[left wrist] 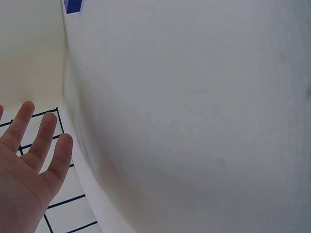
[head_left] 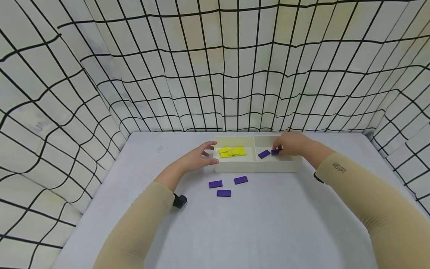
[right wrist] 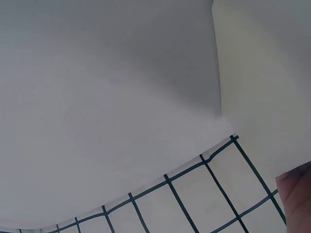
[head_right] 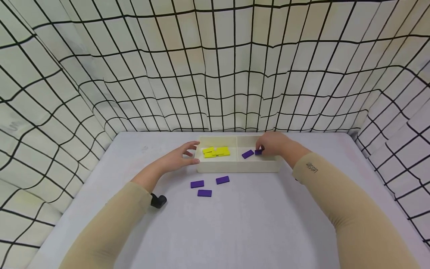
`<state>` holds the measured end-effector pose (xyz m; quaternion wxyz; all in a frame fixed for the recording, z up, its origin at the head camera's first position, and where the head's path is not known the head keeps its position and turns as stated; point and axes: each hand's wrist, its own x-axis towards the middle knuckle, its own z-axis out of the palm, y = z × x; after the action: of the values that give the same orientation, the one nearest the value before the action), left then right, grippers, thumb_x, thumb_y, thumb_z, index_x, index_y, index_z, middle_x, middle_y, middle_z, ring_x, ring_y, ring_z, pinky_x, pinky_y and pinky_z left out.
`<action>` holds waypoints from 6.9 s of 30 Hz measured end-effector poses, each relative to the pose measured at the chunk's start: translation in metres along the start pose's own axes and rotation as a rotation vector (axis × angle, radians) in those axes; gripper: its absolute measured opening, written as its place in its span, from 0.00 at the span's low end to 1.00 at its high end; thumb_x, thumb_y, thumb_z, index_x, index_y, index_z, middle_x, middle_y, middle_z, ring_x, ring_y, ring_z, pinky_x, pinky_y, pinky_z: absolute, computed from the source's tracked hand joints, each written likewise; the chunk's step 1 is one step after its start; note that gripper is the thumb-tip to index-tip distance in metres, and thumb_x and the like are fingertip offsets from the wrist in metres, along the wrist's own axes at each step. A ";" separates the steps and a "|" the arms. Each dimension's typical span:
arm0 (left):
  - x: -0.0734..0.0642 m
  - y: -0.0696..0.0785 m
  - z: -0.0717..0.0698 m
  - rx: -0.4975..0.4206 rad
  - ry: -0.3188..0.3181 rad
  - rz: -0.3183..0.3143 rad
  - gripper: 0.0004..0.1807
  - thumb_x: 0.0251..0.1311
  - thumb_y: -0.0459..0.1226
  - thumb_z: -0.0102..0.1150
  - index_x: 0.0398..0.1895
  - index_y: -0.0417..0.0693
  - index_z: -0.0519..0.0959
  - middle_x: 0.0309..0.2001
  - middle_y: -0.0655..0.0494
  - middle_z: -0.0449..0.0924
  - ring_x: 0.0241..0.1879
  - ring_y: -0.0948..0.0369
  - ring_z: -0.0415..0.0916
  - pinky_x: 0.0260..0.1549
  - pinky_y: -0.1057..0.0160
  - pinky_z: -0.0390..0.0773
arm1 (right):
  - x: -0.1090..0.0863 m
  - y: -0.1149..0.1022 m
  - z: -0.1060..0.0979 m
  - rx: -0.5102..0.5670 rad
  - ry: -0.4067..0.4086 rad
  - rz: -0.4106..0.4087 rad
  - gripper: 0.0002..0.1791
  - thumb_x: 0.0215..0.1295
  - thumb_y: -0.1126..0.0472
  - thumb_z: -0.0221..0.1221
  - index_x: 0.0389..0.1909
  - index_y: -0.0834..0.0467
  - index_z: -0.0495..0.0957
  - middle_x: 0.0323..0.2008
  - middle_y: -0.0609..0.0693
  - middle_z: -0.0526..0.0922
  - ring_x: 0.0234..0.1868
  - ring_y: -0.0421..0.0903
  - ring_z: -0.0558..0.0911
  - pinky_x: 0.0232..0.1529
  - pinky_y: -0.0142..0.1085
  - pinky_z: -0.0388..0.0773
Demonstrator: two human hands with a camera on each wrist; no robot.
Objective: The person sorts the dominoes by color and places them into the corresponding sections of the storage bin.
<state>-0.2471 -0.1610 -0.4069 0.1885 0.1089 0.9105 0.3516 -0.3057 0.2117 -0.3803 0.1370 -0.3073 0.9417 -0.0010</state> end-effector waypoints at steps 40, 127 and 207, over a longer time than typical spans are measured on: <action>0.000 -0.002 -0.001 -0.018 -0.001 -0.002 0.44 0.60 0.55 0.65 0.77 0.70 0.52 0.72 0.56 0.62 0.69 0.52 0.62 0.64 0.43 0.66 | 0.015 -0.018 -0.001 0.006 0.021 -0.056 0.16 0.63 0.58 0.67 0.52 0.49 0.85 0.51 0.46 0.85 0.55 0.50 0.80 0.58 0.50 0.74; -0.001 0.001 0.000 -0.009 0.010 0.007 0.45 0.60 0.56 0.65 0.77 0.70 0.52 0.72 0.57 0.61 0.70 0.51 0.61 0.64 0.40 0.64 | -0.060 -0.044 -0.006 0.184 0.248 -0.089 0.15 0.62 0.55 0.69 0.50 0.50 0.86 0.43 0.44 0.86 0.33 0.40 0.79 0.38 0.37 0.79; -0.001 -0.002 0.002 -0.008 0.015 0.033 0.45 0.60 0.56 0.65 0.77 0.69 0.53 0.71 0.53 0.64 0.68 0.52 0.63 0.63 0.43 0.67 | 0.009 -0.186 0.045 0.028 -0.002 -0.437 0.16 0.64 0.51 0.67 0.53 0.45 0.85 0.44 0.38 0.85 0.45 0.35 0.81 0.49 0.29 0.77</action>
<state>-0.2457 -0.1619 -0.4095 0.1762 0.1207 0.9085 0.3591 -0.1926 0.0592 -0.4101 0.1386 -0.5021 0.8525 -0.0433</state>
